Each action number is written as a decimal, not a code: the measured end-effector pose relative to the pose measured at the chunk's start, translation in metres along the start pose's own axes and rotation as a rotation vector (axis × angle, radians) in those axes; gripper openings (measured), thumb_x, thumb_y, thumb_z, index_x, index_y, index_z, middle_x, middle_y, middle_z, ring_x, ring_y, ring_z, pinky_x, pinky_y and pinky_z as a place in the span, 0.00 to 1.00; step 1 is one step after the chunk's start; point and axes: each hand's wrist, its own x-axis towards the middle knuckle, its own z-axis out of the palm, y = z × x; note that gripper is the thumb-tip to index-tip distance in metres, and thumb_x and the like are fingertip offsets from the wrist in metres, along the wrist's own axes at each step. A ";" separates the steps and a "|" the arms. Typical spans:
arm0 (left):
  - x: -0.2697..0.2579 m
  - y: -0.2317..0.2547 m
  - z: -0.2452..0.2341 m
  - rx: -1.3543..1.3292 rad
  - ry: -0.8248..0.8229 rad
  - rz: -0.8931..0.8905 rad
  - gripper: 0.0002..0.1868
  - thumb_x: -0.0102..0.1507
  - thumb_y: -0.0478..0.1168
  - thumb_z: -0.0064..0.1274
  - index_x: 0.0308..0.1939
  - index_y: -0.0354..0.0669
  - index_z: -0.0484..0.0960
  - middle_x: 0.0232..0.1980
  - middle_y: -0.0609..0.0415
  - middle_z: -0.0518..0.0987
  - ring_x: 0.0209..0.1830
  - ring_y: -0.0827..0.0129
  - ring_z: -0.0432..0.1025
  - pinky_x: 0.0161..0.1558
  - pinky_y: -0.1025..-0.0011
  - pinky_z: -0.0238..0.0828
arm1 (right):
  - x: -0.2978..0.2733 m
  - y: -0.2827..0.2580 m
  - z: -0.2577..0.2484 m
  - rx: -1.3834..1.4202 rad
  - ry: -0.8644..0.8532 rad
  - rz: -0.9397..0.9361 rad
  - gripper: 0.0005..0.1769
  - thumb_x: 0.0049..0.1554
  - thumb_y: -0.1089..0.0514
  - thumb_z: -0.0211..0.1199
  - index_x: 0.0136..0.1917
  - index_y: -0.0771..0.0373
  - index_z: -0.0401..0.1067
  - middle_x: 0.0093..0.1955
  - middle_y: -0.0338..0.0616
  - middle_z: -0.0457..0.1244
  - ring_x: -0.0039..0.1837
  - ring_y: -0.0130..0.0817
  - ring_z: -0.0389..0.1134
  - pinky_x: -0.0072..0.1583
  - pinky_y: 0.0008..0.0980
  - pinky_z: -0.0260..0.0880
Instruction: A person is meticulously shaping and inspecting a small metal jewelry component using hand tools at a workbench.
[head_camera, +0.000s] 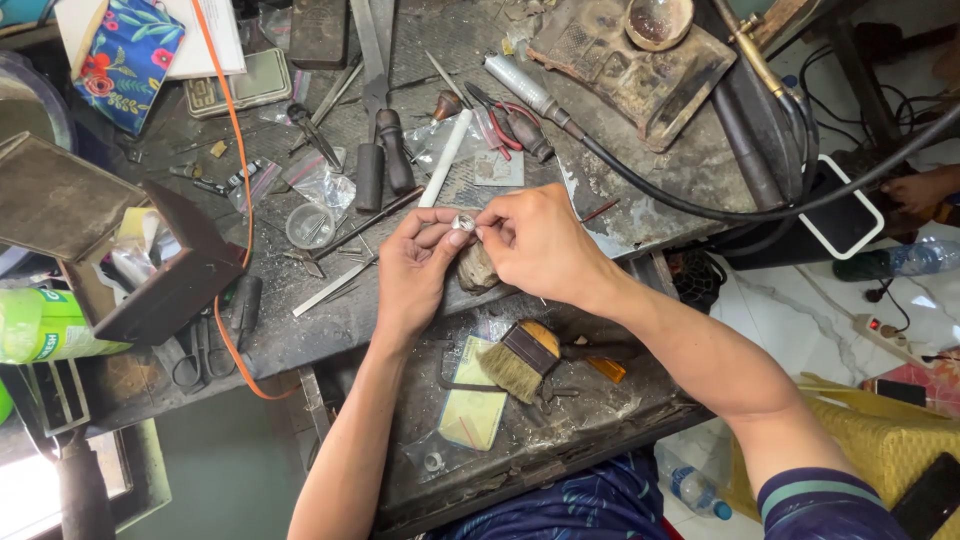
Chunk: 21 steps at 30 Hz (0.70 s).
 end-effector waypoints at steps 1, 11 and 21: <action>-0.001 0.002 0.001 -0.001 0.000 0.000 0.13 0.67 0.32 0.56 0.54 0.32 0.76 0.47 0.42 0.85 0.45 0.73 0.78 0.55 0.72 0.78 | 0.001 -0.001 0.000 0.000 -0.001 0.000 0.04 0.51 0.67 0.64 0.35 0.65 0.78 0.22 0.42 0.64 0.25 0.32 0.66 0.32 0.26 0.67; -0.001 0.005 0.000 -0.025 0.002 0.002 0.13 0.66 0.31 0.56 0.54 0.30 0.76 0.46 0.41 0.85 0.46 0.70 0.78 0.56 0.71 0.78 | 0.007 -0.001 0.000 0.062 0.002 0.023 0.05 0.51 0.67 0.63 0.33 0.64 0.75 0.19 0.40 0.61 0.22 0.28 0.61 0.30 0.24 0.64; -0.006 0.004 0.011 -0.034 0.063 0.122 0.14 0.57 0.26 0.66 0.45 0.27 0.80 0.53 0.32 0.82 0.51 0.60 0.79 0.54 0.71 0.80 | -0.006 0.011 0.000 -0.019 0.014 -0.218 0.05 0.55 0.71 0.61 0.42 0.66 0.75 0.33 0.50 0.65 0.34 0.43 0.70 0.36 0.33 0.71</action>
